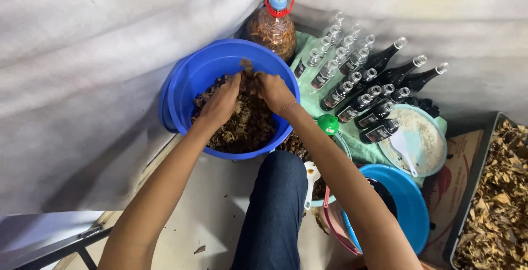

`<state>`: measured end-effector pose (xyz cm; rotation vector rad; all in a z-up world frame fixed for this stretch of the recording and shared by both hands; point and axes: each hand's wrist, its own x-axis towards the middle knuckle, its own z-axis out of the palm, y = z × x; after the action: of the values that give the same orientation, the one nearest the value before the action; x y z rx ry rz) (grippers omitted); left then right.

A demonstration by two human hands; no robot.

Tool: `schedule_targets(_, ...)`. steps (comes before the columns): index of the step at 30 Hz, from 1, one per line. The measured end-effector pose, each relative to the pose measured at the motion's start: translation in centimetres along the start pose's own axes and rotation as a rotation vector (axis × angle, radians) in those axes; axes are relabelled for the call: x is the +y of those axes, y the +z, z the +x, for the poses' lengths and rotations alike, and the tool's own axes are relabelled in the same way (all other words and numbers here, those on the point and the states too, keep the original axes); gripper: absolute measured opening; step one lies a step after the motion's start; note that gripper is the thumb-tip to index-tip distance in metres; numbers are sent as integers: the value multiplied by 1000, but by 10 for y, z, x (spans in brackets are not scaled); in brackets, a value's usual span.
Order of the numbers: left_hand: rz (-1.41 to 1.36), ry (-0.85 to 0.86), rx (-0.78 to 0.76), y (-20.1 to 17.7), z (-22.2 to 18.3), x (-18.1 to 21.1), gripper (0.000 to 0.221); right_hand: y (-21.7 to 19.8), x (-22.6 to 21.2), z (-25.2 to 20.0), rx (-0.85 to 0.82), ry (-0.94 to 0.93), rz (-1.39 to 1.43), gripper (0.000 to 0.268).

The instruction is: The person is manually crushing dried leaves in a blue plastic bowl and a metal tray, likely as part of a preparation or processing task.

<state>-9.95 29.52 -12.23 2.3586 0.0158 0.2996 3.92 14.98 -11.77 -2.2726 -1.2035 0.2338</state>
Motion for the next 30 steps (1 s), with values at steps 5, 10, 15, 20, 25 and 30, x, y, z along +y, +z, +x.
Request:
schedule_targets(5, 403, -58, -8, 27, 10, -42, 43, 4, 4, -1, 80, 2, -214, 25)
schedule_targets(10, 389, -146, 100, 18, 7, -31, 31, -3, -5, -7, 35, -73, 0, 36)
schedule_targets(15, 267, -239, 70, 9, 8, -21, 68, -25, -36, -23, -24, -218, 53, 39)
schedule_targets(20, 14, -109, 108, 15, 10, -31, 95, -38, -64, -30, 7, -150, 170, 30)
schedule_targets(25, -19, 2, 100, 22, 8, -40, 71, -3, -21, -17, -44, 2, -13, 30)
schedule_targets(30, 37, -30, 170, -7, 5, -4, 75, 3, -12, -15, 36, -207, 31, 33)
